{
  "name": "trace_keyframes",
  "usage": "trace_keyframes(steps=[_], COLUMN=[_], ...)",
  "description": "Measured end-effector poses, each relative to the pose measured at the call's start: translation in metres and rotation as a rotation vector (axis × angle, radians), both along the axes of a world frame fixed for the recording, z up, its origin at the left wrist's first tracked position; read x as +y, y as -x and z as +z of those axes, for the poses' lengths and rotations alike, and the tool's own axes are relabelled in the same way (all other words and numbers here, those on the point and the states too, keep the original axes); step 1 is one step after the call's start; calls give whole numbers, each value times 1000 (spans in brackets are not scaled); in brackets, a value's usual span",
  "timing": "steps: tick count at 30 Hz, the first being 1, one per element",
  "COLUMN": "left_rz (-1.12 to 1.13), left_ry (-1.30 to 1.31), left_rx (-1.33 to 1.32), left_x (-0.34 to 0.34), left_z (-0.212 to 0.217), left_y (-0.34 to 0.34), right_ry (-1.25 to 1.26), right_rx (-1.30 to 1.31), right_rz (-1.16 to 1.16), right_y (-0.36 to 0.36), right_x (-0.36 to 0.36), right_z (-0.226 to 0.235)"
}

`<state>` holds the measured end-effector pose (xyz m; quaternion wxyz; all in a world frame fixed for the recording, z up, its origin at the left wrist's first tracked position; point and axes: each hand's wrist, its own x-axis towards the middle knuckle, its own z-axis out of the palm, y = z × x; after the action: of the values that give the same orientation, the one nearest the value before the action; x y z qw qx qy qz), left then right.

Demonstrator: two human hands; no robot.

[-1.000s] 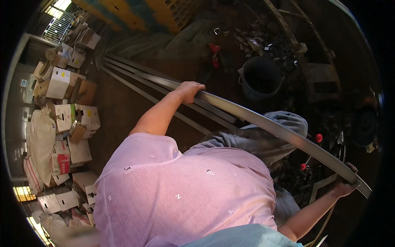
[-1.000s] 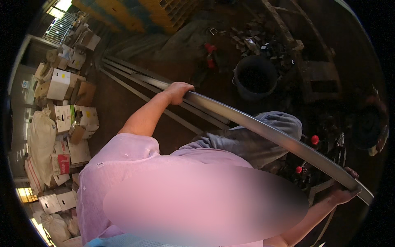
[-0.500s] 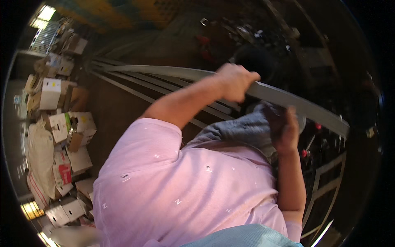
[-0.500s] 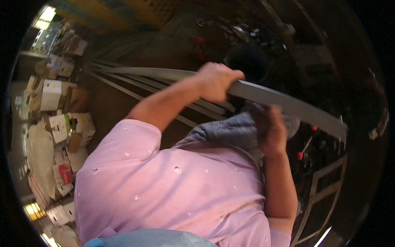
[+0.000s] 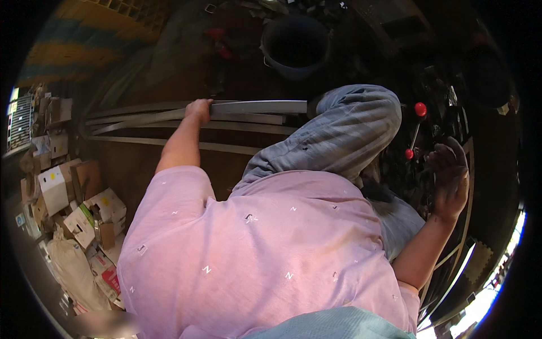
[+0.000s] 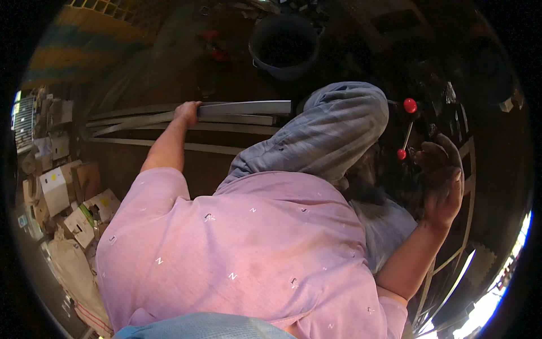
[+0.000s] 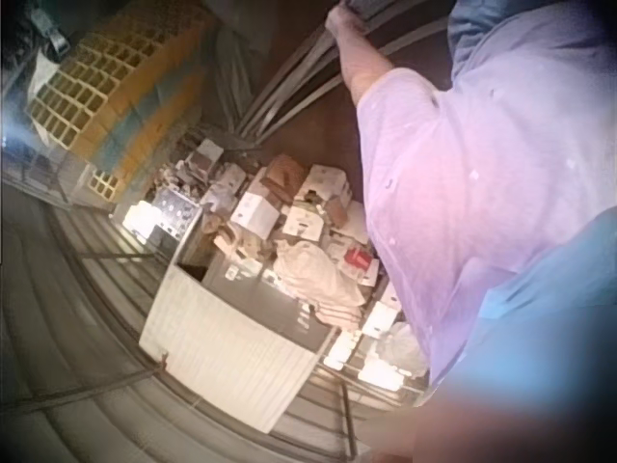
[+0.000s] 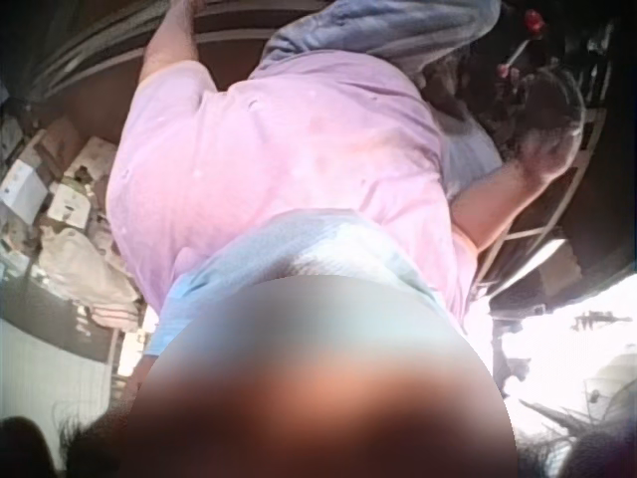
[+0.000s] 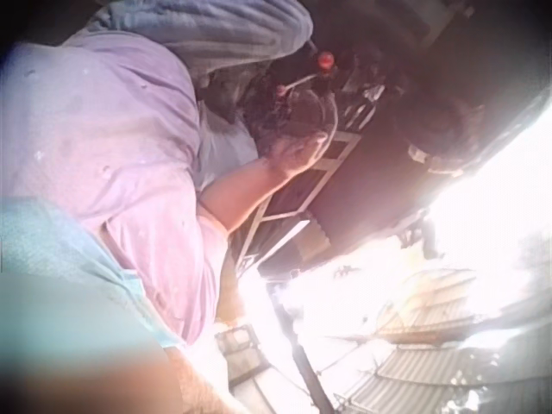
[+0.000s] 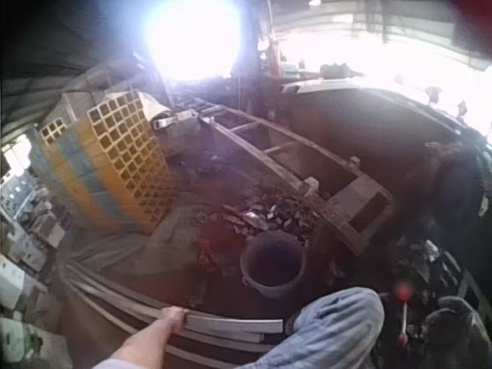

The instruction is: The person selects hollow metal profiles from a stack, positions them on a chop saw, and cuts them to length. After each cut, the person removes the cut piece and places it aside, repeating the process for several profiles.

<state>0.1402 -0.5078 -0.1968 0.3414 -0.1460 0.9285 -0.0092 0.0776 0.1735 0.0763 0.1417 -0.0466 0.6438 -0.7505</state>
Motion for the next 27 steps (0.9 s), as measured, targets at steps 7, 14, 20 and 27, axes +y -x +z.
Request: trace_keyframes(steps=[7, 14, 20, 27], left_rz=[-23, -15, 78, -84], left_ry=[49, 61, -6, -152], left_rx=[-185, -295, -317, -78], left_x=[18, 41, 58, 69], left_z=[-74, -112, -114, -126], left_y=[-40, -69, -67, -5], right_ry=[-63, -120, -201, -200], right_rx=[-80, -185, -270, -216], right_rz=[-85, -214, -300, -460], right_y=[-38, -64, -74, -71], right_x=[29, 39, 10, 32], right_z=[-13, -23, -15, -33])
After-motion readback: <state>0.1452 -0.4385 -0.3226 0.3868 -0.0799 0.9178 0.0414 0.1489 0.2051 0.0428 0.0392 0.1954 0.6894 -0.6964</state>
